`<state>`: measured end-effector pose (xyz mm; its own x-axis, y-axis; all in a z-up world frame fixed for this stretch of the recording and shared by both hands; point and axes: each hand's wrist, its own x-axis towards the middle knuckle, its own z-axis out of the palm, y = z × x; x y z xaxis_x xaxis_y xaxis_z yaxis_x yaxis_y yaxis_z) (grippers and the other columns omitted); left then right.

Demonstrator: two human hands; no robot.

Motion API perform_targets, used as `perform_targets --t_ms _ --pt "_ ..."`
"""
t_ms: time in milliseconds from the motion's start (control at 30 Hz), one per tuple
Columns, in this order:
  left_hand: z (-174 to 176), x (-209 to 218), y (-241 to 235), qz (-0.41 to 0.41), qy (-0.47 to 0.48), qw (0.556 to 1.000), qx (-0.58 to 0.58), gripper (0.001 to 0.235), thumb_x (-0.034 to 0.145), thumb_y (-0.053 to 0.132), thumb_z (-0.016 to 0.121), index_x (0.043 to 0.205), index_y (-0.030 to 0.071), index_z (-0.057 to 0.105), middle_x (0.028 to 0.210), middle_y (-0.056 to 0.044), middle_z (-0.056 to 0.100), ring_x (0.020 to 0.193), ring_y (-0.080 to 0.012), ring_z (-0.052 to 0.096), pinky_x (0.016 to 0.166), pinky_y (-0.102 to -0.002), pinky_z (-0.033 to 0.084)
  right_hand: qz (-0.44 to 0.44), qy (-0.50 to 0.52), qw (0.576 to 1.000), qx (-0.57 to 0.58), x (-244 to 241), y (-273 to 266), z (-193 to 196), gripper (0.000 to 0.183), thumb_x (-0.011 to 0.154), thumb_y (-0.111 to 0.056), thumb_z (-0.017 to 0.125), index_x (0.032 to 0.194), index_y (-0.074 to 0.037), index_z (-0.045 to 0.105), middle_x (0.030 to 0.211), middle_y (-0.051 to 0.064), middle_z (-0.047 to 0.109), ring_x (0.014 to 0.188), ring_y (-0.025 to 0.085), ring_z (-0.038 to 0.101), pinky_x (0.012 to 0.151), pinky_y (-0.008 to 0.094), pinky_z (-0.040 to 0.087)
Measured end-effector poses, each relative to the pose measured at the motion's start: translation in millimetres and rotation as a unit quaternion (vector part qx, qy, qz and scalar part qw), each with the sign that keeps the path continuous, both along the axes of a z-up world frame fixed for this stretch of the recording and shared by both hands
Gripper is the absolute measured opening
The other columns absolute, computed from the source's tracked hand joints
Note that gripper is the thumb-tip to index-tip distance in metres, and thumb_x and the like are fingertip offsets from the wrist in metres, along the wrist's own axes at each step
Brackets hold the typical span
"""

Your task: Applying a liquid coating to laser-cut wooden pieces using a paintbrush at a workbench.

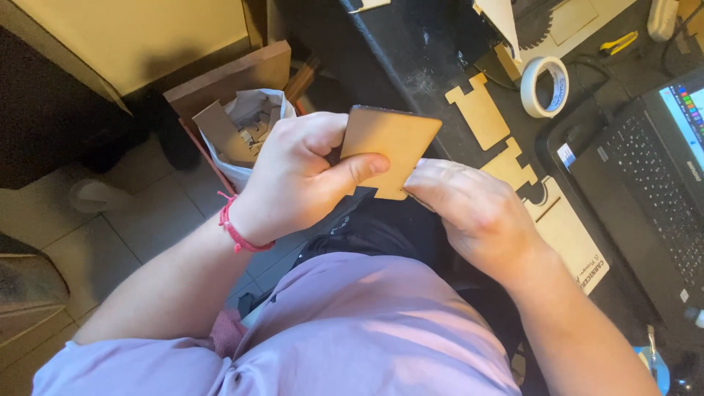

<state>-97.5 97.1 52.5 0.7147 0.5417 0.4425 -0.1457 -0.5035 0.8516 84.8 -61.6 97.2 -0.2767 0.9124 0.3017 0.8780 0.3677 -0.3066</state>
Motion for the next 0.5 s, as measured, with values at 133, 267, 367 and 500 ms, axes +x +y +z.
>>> perform_targets --t_ms 133,267,367,500 --pt "4 -7 12 -0.031 -0.034 0.995 -0.091 0.015 0.092 0.018 0.073 0.095 0.004 0.068 0.079 0.004 0.059 0.071 -0.0053 0.052 0.059 -0.023 0.045 -0.06 0.029 0.996 -0.057 15 -5 -13 0.047 0.088 0.019 0.042 0.121 -0.004 0.066 0.122 0.014 0.069 0.117 0.03 0.066 0.107 0.039 0.05" --pt "7 -10 11 -0.059 -0.061 0.988 -0.129 0.02 0.092 0.019 0.071 0.102 0.001 0.069 0.088 0.001 0.063 0.081 -0.0075 0.057 0.067 -0.024 0.052 -0.175 0.321 0.927 -0.081 -13 7 -2 0.029 0.102 -0.018 0.05 0.123 -0.002 0.061 0.107 0.014 0.071 0.087 0.023 0.073 0.08 0.032 0.064" --pt "3 -7 7 -0.049 -0.032 0.992 -0.111 0.021 0.092 0.021 0.071 0.103 0.004 0.07 0.086 0.001 0.063 0.077 -0.0075 0.056 0.064 -0.023 0.049 -0.15 0.506 0.848 -0.052 -26 17 7 0.04 0.099 -0.02 0.055 0.131 0.004 0.053 0.121 0.021 0.063 0.095 0.027 0.069 0.084 0.037 0.063" --pt "5 -7 7 -0.009 -0.019 0.998 -0.059 0.018 0.091 0.023 0.072 0.101 0.007 0.071 0.083 0.002 0.065 0.073 -0.0082 0.057 0.063 -0.024 0.047 -0.155 0.53 0.832 -0.05 -36 18 14 0.049 0.097 -0.026 0.059 0.134 0.006 0.053 0.108 0.016 0.067 0.084 0.022 0.068 0.074 0.032 0.064"
